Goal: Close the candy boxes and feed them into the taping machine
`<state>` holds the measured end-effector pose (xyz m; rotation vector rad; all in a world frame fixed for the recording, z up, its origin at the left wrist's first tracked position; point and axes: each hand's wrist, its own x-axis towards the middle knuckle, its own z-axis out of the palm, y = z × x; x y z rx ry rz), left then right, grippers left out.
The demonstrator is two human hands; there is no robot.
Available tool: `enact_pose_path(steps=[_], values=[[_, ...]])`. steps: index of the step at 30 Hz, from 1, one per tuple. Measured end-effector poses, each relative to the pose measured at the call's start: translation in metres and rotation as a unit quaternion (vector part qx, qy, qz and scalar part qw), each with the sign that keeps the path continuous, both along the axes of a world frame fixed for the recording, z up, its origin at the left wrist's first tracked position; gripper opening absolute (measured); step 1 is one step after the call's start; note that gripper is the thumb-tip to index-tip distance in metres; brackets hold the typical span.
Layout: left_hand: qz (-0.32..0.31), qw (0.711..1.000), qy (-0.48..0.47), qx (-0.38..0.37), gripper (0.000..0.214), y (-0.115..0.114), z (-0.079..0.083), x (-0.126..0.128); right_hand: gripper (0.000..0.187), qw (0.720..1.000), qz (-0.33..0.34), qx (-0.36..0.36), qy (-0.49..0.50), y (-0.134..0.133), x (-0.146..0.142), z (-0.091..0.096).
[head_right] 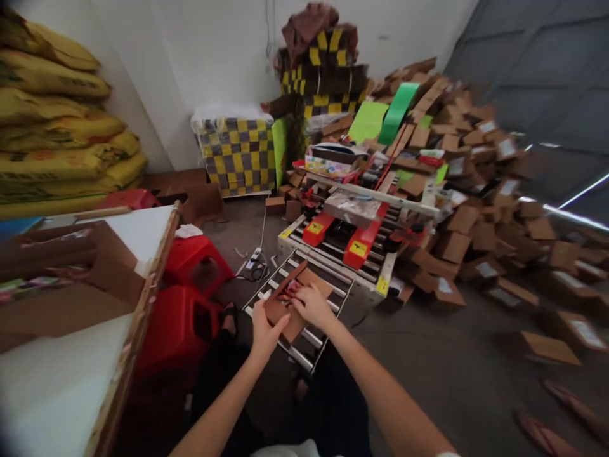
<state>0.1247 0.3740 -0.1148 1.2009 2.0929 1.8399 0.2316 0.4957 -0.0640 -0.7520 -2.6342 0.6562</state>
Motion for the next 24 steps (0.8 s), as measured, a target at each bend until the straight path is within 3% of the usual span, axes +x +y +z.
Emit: enact_pose_path(steps=[3,5,7,11,14,16,18,21,24], values=[[-0.049,0.995,0.088,0.023,0.029,-0.007,0.007,0.005,0.036,0.987,-0.096,0.024,0.124,0.003,0.01,-0.004],[-0.1,0.983,0.154,0.022,0.011,-0.011,0.01,0.003,0.051,0.951,-0.184,0.064,0.24,-0.003,0.014,-0.006],[-0.122,0.975,0.186,0.004,0.01,-0.012,0.012,-0.003,0.057,0.933,-0.209,0.074,0.284,-0.016,0.013,-0.009],[-0.116,0.984,0.131,-0.028,0.021,-0.008,0.014,-0.009,0.064,0.989,-0.104,0.061,0.091,-0.053,0.007,-0.014],[-0.146,0.988,0.037,-0.023,0.03,-0.006,0.015,-0.012,0.09,0.992,-0.058,0.104,-0.05,-0.061,0.004,-0.017],[-0.174,0.984,-0.027,-0.012,0.029,-0.01,0.014,-0.019,0.1,0.987,-0.043,0.127,-0.092,-0.041,0.001,-0.015],[-0.153,0.985,-0.08,-0.005,0.03,-0.023,0.014,-0.034,0.098,0.982,-0.037,0.141,-0.116,0.0,0.001,-0.006],[-0.033,0.993,-0.116,0.006,0.026,-0.061,0.016,-0.072,0.082,0.98,-0.054,0.147,-0.123,0.08,0.006,0.019],[0.092,0.99,-0.103,0.007,0.028,-0.12,0.02,-0.119,0.089,0.98,-0.116,0.145,-0.076,0.154,0.0,0.034]])
